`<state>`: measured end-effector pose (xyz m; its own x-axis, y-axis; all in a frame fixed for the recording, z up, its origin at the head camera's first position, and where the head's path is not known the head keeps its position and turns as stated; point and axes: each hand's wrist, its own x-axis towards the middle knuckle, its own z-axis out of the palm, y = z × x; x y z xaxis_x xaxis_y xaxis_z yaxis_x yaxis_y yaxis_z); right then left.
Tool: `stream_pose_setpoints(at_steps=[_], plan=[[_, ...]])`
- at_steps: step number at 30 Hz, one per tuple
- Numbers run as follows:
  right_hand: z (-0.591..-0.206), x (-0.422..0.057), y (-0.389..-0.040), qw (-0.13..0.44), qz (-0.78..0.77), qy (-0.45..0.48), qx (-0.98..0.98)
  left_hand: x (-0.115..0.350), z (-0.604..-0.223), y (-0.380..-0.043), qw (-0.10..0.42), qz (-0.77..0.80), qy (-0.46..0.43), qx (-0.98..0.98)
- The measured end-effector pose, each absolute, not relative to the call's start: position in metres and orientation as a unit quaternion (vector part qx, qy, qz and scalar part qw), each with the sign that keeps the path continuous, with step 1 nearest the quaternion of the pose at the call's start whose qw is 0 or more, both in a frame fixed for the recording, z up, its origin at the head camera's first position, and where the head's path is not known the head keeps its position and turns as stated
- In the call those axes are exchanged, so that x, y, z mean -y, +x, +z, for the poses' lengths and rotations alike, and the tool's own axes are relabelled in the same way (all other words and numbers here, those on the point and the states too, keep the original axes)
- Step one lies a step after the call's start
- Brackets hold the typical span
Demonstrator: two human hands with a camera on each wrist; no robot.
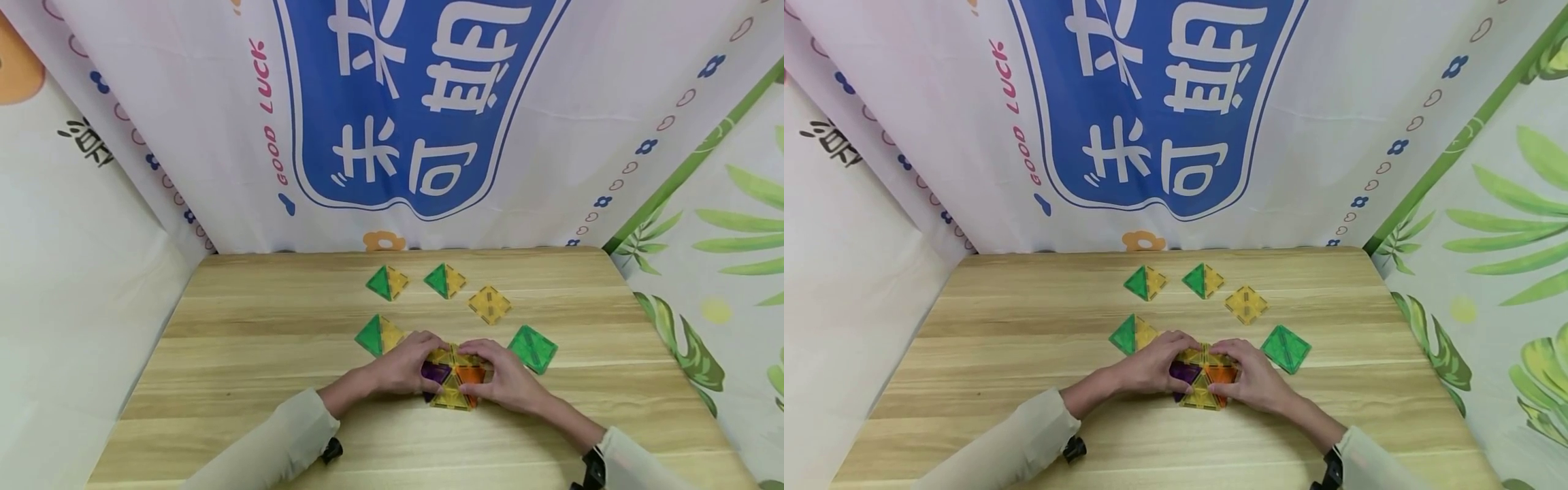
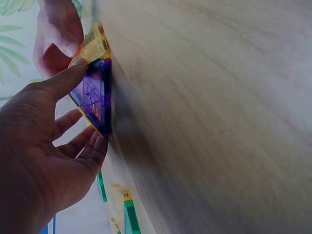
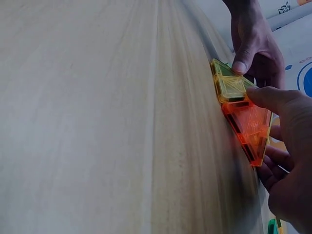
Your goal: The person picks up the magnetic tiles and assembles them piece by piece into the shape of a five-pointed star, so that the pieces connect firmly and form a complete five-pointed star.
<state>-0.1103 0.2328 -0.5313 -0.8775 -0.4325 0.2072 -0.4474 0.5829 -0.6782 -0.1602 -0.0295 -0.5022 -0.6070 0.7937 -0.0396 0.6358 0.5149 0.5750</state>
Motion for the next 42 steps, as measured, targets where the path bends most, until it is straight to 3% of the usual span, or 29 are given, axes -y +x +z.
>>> stream_pose_setpoints(at_steps=[13, 20, 33, 42], plan=[[-0.505, -0.219, -0.134, 0.008, 0.392, 0.266, 0.881, 0.052, -0.487, -0.173, 0.127, 0.321, 0.391, -0.853], [-0.497, -0.196, -0.158, -0.057, 0.420, 0.228, 0.877, 0.089, -0.488, -0.183, 0.103, 0.341, 0.333, -0.873], [-0.500, -0.137, -0.182, -0.109, 0.444, 0.187, 0.869, 0.134, -0.498, -0.181, 0.057, 0.334, 0.193, -0.921], [-0.508, -0.110, -0.179, -0.063, 0.430, 0.165, 0.885, 0.133, -0.500, -0.174, 0.067, 0.370, 0.159, -0.913]])
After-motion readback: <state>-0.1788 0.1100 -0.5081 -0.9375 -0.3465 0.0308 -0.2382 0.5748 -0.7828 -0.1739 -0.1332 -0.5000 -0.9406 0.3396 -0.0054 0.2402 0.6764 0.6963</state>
